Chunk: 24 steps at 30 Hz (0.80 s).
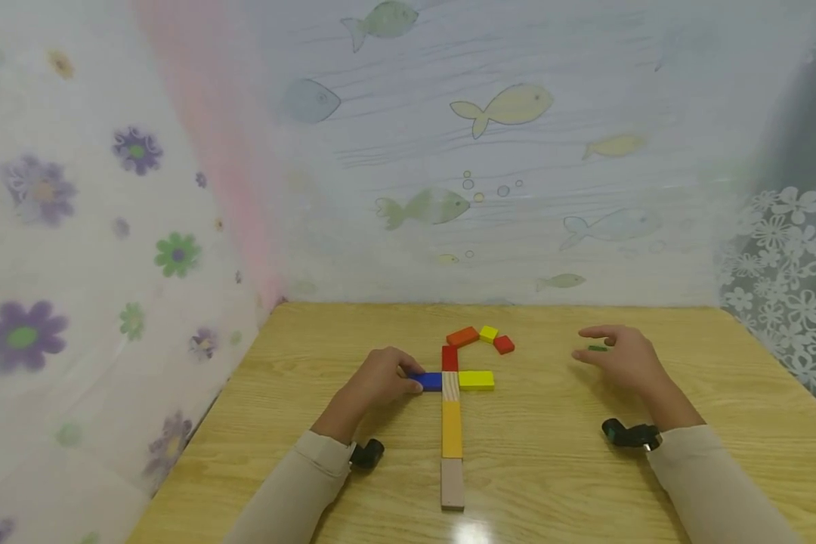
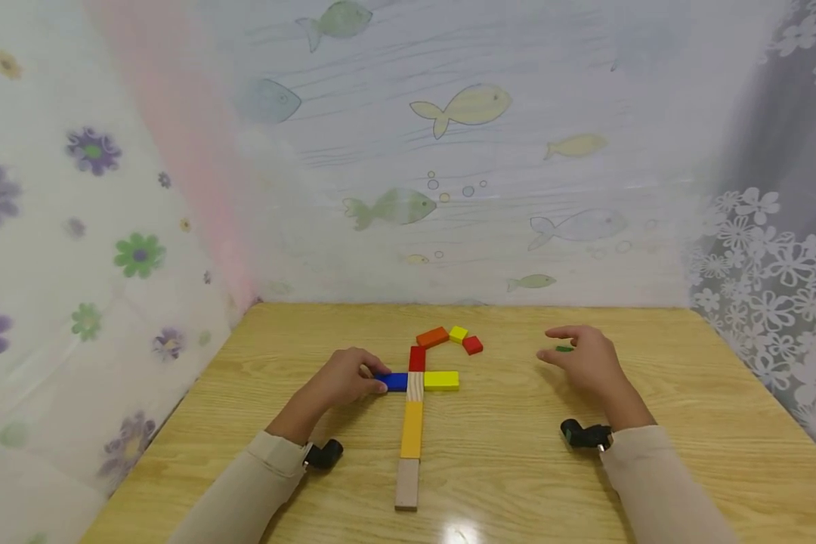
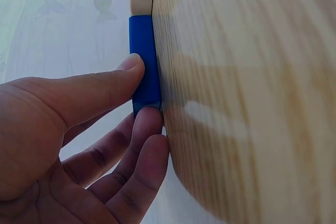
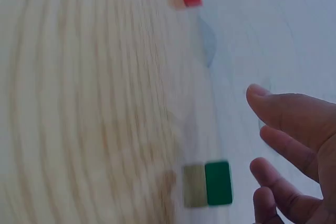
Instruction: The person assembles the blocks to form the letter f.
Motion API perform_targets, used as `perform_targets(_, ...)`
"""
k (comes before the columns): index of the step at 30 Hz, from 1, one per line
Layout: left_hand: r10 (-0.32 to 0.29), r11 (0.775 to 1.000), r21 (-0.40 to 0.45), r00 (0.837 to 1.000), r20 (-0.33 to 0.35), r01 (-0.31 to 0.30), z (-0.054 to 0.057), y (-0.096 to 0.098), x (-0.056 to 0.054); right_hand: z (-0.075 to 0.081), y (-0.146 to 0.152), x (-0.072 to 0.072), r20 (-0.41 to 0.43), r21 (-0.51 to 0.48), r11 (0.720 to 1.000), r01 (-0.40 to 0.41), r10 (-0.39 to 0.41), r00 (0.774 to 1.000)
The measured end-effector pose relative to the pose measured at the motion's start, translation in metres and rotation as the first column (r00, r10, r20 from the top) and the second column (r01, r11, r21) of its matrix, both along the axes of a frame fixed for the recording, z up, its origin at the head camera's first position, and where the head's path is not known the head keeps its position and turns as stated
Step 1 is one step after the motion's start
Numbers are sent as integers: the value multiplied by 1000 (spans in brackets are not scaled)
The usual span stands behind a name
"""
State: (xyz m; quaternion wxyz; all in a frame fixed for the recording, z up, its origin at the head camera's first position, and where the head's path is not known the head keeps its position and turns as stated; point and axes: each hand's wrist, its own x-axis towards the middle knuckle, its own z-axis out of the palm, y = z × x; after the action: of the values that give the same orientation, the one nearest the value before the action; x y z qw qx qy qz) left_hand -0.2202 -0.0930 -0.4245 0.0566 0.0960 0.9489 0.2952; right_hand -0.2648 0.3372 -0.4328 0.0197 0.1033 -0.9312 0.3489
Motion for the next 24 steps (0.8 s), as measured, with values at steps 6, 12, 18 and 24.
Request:
perform_targets(6, -13, 1000, 7, 1000, -5, 13, 0, -1, 0, -7, 25, -2, 56, -55, 998, 2, 1, 998)
perform_targets(12, -14, 1000, 9, 1000, -2, 14, 1, -1, 1, -14, 37, -2, 70, -73, 997, -20, 26, 997)
perform_targets(18, -25, 1000, 2, 999, -20, 25, 0, 0, 1, -14, 38, 2, 82, -49, 998, -41, 45, 996)
perform_targets(24, -27, 1000, 2, 999, -33, 27, 2, 0, 4, -14, 36, 2, 65, -32, 998, -45, 47, 997)
